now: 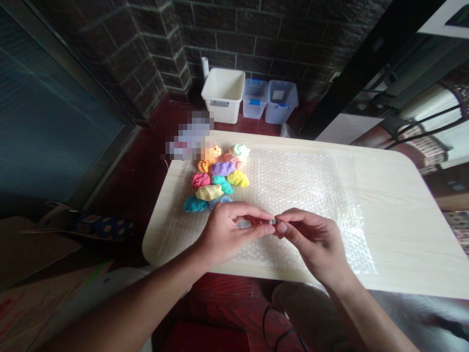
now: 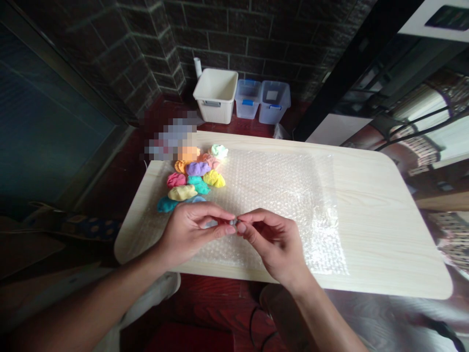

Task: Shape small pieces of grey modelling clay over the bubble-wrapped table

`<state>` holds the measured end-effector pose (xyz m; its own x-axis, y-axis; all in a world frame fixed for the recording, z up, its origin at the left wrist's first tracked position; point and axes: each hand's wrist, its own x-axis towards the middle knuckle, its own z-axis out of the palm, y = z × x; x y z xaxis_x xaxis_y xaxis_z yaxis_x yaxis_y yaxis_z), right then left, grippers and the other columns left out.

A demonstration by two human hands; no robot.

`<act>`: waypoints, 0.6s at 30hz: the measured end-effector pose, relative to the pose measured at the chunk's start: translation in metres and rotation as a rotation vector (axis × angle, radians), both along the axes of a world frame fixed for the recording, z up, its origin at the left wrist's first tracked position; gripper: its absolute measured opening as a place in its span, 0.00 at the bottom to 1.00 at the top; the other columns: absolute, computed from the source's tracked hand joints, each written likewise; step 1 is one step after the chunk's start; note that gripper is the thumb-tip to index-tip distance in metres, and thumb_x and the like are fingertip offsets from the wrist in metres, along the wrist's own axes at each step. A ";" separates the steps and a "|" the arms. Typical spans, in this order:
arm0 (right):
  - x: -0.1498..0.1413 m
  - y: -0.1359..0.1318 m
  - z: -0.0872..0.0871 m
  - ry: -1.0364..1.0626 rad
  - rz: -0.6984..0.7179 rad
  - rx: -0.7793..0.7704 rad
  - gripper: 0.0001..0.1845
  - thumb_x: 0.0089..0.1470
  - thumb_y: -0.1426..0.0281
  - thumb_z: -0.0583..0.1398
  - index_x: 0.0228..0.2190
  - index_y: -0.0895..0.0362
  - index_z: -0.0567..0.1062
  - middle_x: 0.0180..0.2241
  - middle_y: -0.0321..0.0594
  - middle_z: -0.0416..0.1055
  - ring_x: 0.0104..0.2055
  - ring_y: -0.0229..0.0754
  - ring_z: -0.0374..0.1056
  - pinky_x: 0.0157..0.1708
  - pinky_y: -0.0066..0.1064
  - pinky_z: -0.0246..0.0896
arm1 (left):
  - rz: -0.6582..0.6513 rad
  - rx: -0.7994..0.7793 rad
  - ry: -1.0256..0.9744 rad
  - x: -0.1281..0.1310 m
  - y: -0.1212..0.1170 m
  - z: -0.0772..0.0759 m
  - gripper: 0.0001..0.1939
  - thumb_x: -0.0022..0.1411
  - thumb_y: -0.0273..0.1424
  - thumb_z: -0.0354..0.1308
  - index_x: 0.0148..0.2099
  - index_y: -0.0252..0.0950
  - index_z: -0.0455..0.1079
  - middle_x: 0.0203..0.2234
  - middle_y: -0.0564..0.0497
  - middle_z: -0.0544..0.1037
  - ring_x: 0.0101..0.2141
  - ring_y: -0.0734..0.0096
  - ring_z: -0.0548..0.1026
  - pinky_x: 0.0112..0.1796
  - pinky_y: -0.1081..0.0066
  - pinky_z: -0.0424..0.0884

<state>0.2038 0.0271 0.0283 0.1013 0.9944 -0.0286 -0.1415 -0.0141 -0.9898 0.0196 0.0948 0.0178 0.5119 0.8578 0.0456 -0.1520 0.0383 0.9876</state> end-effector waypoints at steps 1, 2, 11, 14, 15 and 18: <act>0.000 0.000 0.000 0.000 0.002 -0.003 0.05 0.57 0.72 0.72 0.36 0.51 0.87 0.31 0.38 0.83 0.32 0.37 0.77 0.34 0.25 0.75 | 0.001 0.019 0.002 0.000 0.000 0.000 0.08 0.57 0.27 0.74 0.41 0.35 0.84 0.35 0.47 0.87 0.35 0.69 0.84 0.38 0.75 0.80; 0.000 -0.001 0.001 -0.002 0.005 -0.004 0.05 0.57 0.72 0.71 0.36 0.52 0.87 0.31 0.38 0.83 0.32 0.37 0.77 0.34 0.25 0.75 | 0.003 0.039 0.008 -0.001 0.000 0.000 0.08 0.58 0.27 0.74 0.41 0.35 0.84 0.35 0.47 0.86 0.36 0.69 0.84 0.38 0.75 0.80; -0.002 -0.002 0.005 -0.050 0.000 -0.015 0.02 0.57 0.71 0.71 0.34 0.54 0.86 0.29 0.40 0.82 0.30 0.39 0.75 0.32 0.27 0.75 | 0.000 0.122 0.068 -0.002 0.001 0.002 0.06 0.61 0.29 0.71 0.41 0.35 0.83 0.35 0.46 0.86 0.35 0.67 0.83 0.36 0.73 0.79; -0.003 -0.001 0.005 -0.031 0.003 -0.009 0.03 0.57 0.72 0.71 0.35 0.53 0.86 0.29 0.39 0.82 0.30 0.38 0.76 0.32 0.26 0.76 | 0.008 0.140 0.081 -0.002 0.001 0.003 0.06 0.61 0.28 0.70 0.41 0.35 0.83 0.34 0.46 0.86 0.35 0.67 0.83 0.37 0.72 0.79; -0.004 -0.001 0.005 -0.016 -0.005 -0.008 0.05 0.56 0.72 0.72 0.36 0.53 0.86 0.30 0.39 0.82 0.31 0.38 0.77 0.33 0.26 0.76 | 0.016 0.151 0.083 -0.002 0.001 0.003 0.05 0.61 0.28 0.70 0.41 0.35 0.83 0.34 0.46 0.86 0.35 0.67 0.83 0.37 0.72 0.79; -0.005 0.000 0.004 0.017 -0.028 -0.004 0.10 0.53 0.73 0.74 0.39 0.51 0.87 0.32 0.39 0.84 0.33 0.40 0.79 0.36 0.29 0.78 | 0.037 0.172 0.084 -0.002 0.001 0.003 0.04 0.61 0.26 0.69 0.40 0.35 0.83 0.34 0.46 0.86 0.35 0.67 0.83 0.37 0.73 0.78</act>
<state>0.1990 0.0269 0.0326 0.1287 0.9911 -0.0344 -0.1585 -0.0137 -0.9873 0.0179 0.0962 0.0210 0.4885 0.8594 0.1513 -0.0668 -0.1361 0.9884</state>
